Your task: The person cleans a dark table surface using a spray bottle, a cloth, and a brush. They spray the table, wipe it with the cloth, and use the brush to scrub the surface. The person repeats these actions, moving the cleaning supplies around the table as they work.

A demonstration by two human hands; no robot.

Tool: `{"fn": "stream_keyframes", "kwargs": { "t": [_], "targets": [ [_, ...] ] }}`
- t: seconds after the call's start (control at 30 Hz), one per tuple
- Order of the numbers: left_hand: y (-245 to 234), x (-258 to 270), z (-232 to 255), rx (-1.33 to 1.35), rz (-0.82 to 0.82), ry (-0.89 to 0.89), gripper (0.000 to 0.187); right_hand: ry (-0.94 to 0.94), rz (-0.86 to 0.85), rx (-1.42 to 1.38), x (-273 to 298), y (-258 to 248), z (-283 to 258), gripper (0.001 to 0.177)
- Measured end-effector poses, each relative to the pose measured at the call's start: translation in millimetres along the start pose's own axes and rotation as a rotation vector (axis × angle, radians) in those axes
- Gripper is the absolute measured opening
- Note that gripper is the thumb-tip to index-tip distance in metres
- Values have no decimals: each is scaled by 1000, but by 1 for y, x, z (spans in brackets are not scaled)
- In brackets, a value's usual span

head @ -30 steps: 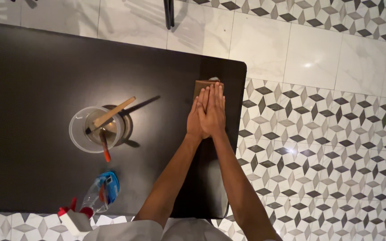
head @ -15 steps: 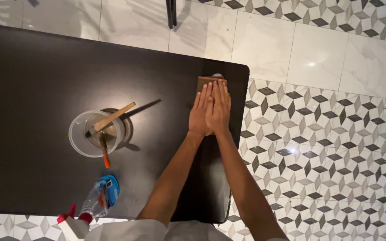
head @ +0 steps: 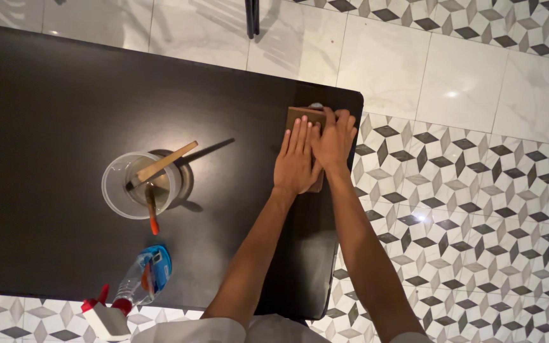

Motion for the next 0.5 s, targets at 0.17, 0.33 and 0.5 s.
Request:
{"fn": "stream_keyframes", "kwargs": {
  "t": [0.17, 0.33, 0.5],
  "targets": [
    [2, -1, 0, -8, -28, -12, 87, 33, -17, -53, -7, 3, 5, 20],
    [2, -2, 0, -65, -112, -32, 91, -3, 54, -162, 11, -4, -5, 23],
    [-4, -2, -1, -18, -116, -58, 91, -60, 119, -192, 10, -13, -7, 31]
  ]
}}
Point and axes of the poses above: each hand's wrist, its own x-axis away from the middle knuckle, its own y-axis out of the palm, z = x × y, the point moved 7 cm from there along -x, towards the middle knuckle, and after that the axes turned 6 degrees about -z, right-handed, at the moved point
